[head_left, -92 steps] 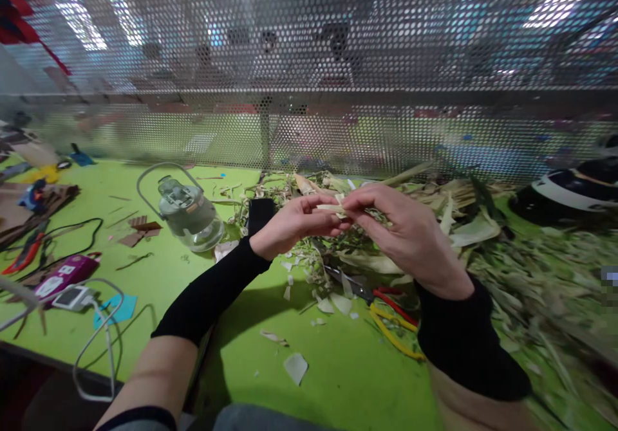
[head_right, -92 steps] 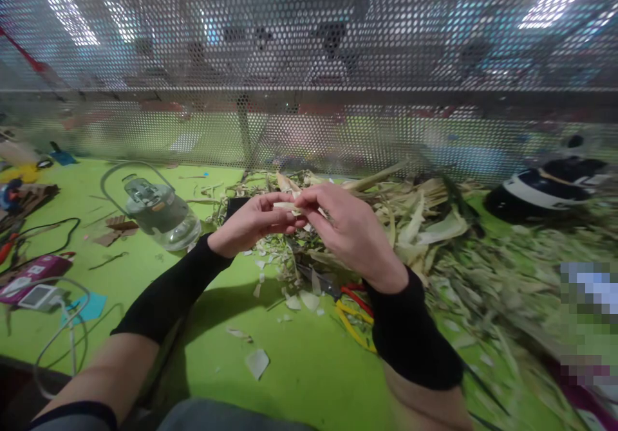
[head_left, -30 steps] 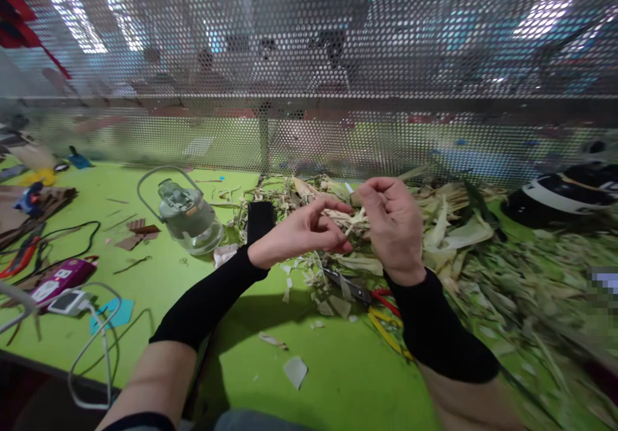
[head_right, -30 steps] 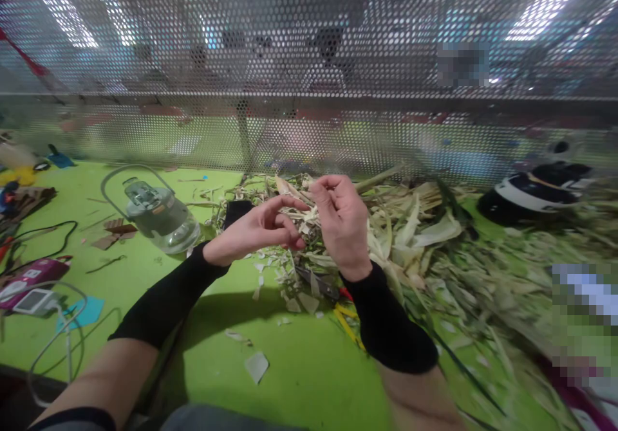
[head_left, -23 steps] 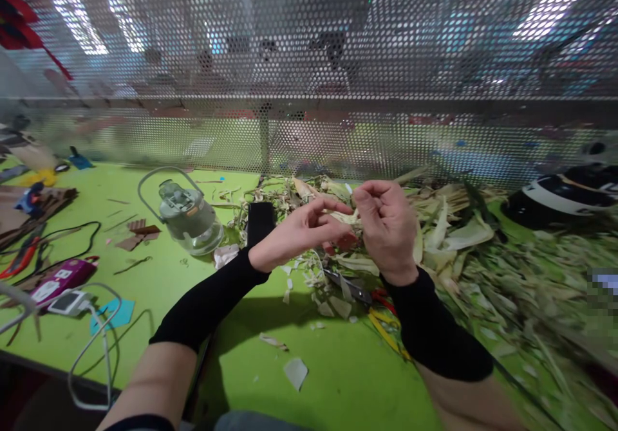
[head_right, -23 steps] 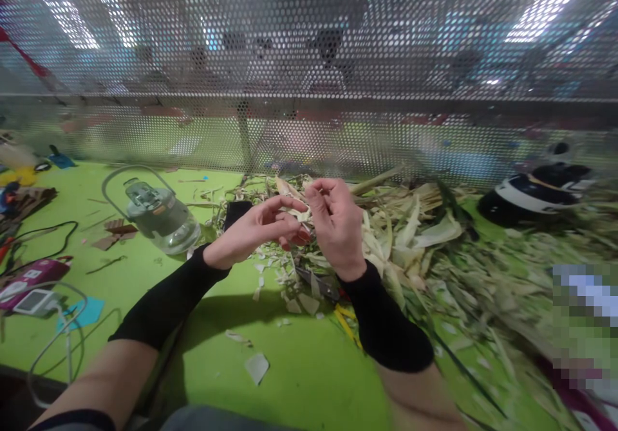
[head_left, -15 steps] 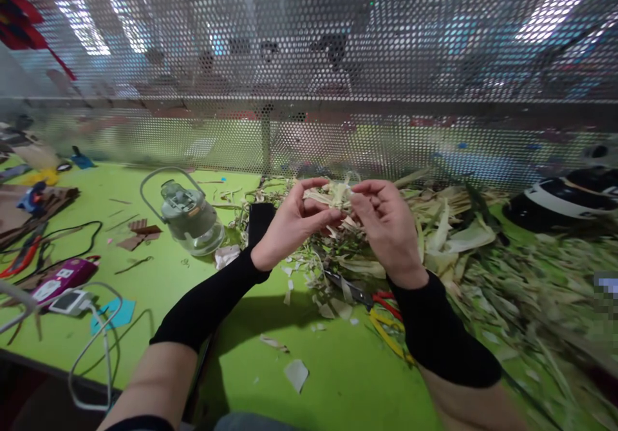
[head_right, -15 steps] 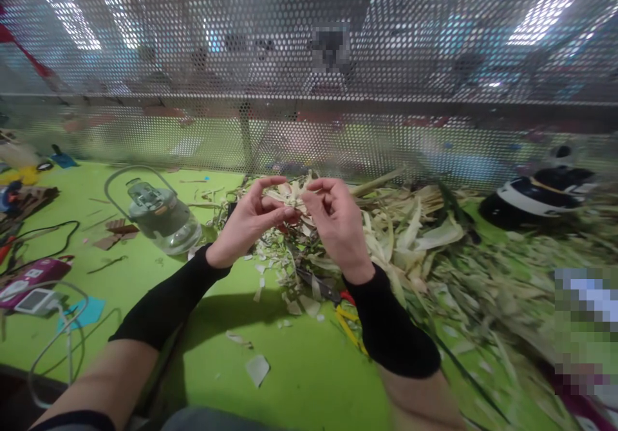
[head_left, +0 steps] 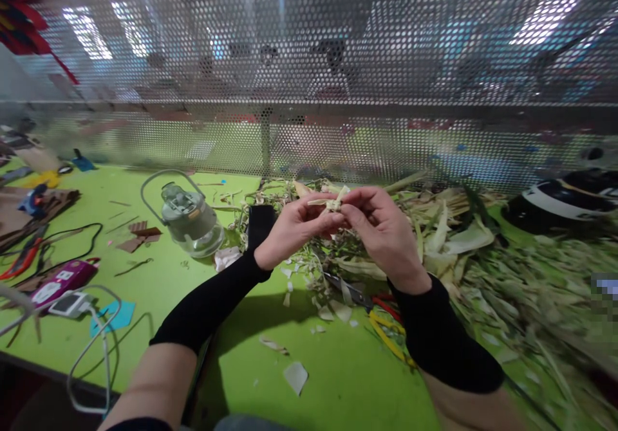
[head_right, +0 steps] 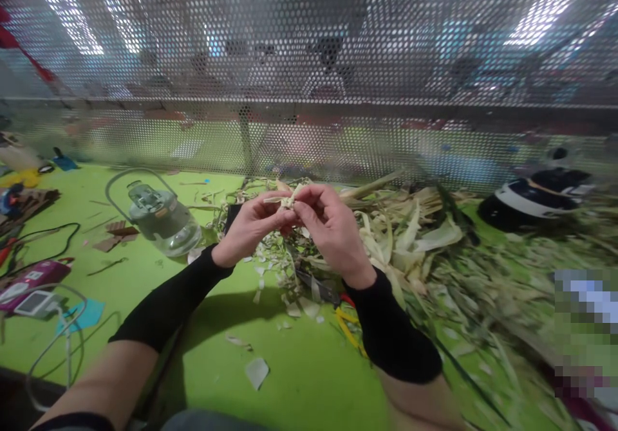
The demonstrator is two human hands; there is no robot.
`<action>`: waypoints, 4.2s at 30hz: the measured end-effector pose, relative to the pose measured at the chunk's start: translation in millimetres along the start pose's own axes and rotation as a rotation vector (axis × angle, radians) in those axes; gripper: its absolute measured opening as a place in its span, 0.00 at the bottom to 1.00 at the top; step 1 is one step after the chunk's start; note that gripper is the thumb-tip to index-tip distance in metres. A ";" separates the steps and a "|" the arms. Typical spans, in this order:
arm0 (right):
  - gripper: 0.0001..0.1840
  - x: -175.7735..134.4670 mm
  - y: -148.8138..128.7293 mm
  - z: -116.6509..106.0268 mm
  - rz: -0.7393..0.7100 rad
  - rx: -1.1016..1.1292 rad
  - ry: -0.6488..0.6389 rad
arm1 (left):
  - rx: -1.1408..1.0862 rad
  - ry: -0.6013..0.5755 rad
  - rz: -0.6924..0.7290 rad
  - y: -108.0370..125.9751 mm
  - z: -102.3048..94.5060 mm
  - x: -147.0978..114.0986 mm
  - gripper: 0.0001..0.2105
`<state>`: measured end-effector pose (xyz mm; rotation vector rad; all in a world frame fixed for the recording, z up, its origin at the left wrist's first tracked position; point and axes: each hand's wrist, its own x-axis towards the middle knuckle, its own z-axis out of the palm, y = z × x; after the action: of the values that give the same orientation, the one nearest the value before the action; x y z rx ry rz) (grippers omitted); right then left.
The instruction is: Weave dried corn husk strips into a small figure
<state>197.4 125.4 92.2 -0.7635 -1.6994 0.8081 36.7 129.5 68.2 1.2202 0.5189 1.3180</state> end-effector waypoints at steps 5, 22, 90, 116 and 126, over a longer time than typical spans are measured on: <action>0.09 -4.4 -4.3 -2.4 -0.018 -0.035 -0.055 | 0.069 0.015 0.054 1.3 0.8 -4.0 0.24; 0.19 -0.5 -8.7 -7.5 0.083 -0.160 0.027 | 0.254 -0.111 0.003 13.4 -2.1 -10.1 0.21; 0.05 -197.2 -127.9 16.9 0.156 0.013 0.012 | 0.568 -0.215 0.177 26.3 75.9 -211.7 0.15; 0.12 -281.9 -116.7 75.0 0.054 0.168 0.197 | -0.253 0.075 -0.111 -3.0 90.2 -303.1 0.23; 0.11 -290.9 -108.3 73.6 0.054 0.103 0.193 | -0.308 0.038 -0.258 -9.4 90.2 -309.6 0.22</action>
<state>185.5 -182.5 9.5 -0.7931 -1.4602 0.8257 38.9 -183.2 -10.8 0.8461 0.4634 1.1527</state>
